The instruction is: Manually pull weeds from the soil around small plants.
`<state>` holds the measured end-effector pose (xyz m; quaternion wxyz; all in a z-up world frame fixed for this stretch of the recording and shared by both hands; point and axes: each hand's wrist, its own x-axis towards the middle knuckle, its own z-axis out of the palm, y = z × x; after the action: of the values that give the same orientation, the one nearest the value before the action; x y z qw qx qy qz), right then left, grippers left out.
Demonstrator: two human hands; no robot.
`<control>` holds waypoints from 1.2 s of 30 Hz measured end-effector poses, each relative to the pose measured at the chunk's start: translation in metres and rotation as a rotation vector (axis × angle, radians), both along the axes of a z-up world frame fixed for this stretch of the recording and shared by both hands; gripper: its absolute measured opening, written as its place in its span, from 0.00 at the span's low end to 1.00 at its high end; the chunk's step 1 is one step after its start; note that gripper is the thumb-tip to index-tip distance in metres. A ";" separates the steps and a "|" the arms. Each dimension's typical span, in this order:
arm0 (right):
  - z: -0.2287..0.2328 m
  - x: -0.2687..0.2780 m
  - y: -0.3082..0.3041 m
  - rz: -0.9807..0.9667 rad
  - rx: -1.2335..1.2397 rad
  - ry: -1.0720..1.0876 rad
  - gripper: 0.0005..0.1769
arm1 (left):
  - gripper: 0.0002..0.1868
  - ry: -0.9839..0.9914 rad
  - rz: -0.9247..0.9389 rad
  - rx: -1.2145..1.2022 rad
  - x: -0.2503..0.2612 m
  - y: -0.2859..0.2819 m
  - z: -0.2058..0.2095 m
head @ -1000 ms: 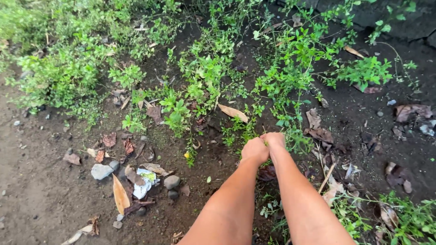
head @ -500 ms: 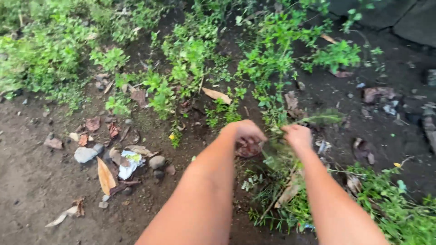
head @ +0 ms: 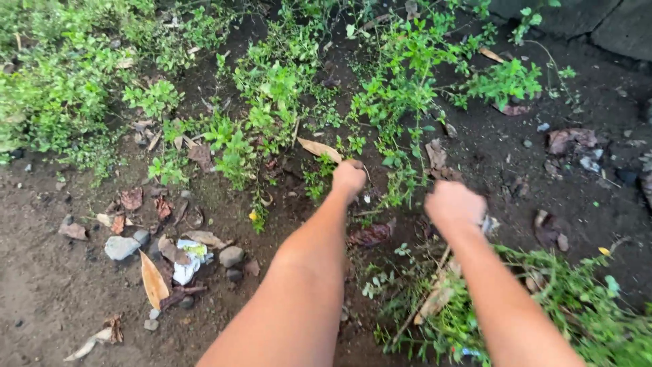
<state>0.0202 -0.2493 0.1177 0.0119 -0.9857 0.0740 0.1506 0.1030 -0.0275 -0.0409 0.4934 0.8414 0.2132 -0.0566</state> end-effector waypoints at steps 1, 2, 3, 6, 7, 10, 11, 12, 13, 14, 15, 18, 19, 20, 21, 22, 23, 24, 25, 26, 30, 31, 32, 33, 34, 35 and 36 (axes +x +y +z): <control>-0.018 0.011 0.013 0.002 0.004 -0.002 0.16 | 0.19 -0.002 0.002 0.004 0.003 -0.001 -0.013; -0.037 0.023 0.026 0.000 0.129 -0.108 0.16 | 0.19 0.001 -0.048 0.049 0.008 -0.001 -0.025; -0.056 0.035 0.040 -0.003 0.255 -0.213 0.16 | 0.19 0.004 -0.098 0.095 0.012 -0.001 -0.038; -0.091 0.058 0.068 -0.110 0.470 -0.191 0.13 | 0.24 -0.018 -0.031 0.128 -0.002 0.010 -0.041; -0.102 0.064 0.074 -0.106 0.478 -0.186 0.13 | 0.24 -0.014 -0.025 0.135 -0.007 0.017 -0.024; -0.122 0.079 0.087 -0.117 0.502 -0.201 0.11 | 0.21 0.010 -0.017 0.170 -0.016 0.027 0.024; -0.121 0.082 0.092 -0.109 0.482 -0.175 0.12 | 0.20 0.029 -0.010 0.158 -0.017 0.029 0.038; -0.121 0.083 0.096 -0.102 0.463 -0.149 0.13 | 0.20 0.049 -0.003 0.146 -0.021 0.031 0.052; -0.125 0.085 0.099 -0.099 0.462 -0.145 0.13 | 0.20 0.052 0.000 0.145 -0.019 0.029 0.044; -0.128 0.088 0.102 -0.079 0.453 -0.118 0.15 | 0.20 -0.003 -0.005 0.117 -0.016 0.028 0.036; -0.131 0.090 0.105 -0.058 0.444 -0.092 0.17 | 0.21 -0.058 -0.011 0.090 -0.014 0.027 0.029; -0.144 0.101 0.114 -0.086 0.370 -0.024 0.17 | 0.19 -0.100 -0.055 0.043 -0.007 0.018 0.018; -0.149 0.105 0.115 -0.081 0.386 -0.021 0.17 | 0.19 -0.099 -0.050 0.059 -0.006 0.017 0.015; -0.154 0.110 0.114 -0.111 0.373 0.009 0.17 | 0.19 -0.102 -0.087 0.043 -0.004 0.013 0.013; -0.159 0.115 0.112 -0.141 0.361 0.038 0.18 | 0.18 -0.106 -0.124 0.026 -0.003 0.009 0.010; -0.163 0.118 0.113 -0.141 0.369 0.038 0.18 | 0.18 -0.106 -0.124 0.035 -0.003 0.009 0.013; -0.168 0.122 0.114 -0.177 0.389 0.063 0.18 | 0.19 -0.046 -0.097 0.008 -0.002 0.009 0.015; -0.172 0.127 0.111 -0.211 0.401 0.086 0.19 | 0.20 0.012 -0.068 -0.027 -0.001 0.005 0.018; -0.163 0.129 0.115 -0.210 0.403 0.084 0.19 | 0.20 0.009 -0.068 -0.026 0.000 0.007 0.020; -0.156 0.128 0.116 -0.209 0.409 0.116 0.23 | 0.20 0.045 -0.045 -0.027 -0.001 0.007 0.020; -0.167 0.141 0.120 -0.241 0.471 0.102 0.26 | 0.21 0.080 0.071 -0.056 0.005 0.008 -0.003; -0.158 0.142 0.123 -0.240 0.467 0.104 0.26 | 0.21 0.082 0.072 -0.059 0.008 0.009 -0.008; -0.148 0.144 0.125 -0.293 0.484 0.093 0.28 | 0.22 0.083 0.115 -0.107 0.011 0.008 -0.013; -0.138 0.146 0.128 -0.347 0.501 0.082 0.30 | 0.23 0.084 0.158 -0.155 0.014 0.008 -0.017; -0.134 0.147 0.128 -0.345 0.496 0.084 0.30 | 0.23 0.086 0.160 -0.159 0.016 0.009 -0.021; -0.130 0.149 0.128 -0.347 0.494 0.096 0.31 | 0.23 0.074 0.183 -0.170 0.017 0.009 -0.025; -0.126 0.150 0.128 -0.349 0.492 0.109 0.31 | 0.23 0.062 0.204 -0.181 0.018 0.009 -0.028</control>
<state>0.1707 -0.1214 -0.0086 0.2722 -0.9161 0.2041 0.2122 0.1214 -0.0186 -0.0692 0.5638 0.7651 0.3068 -0.0513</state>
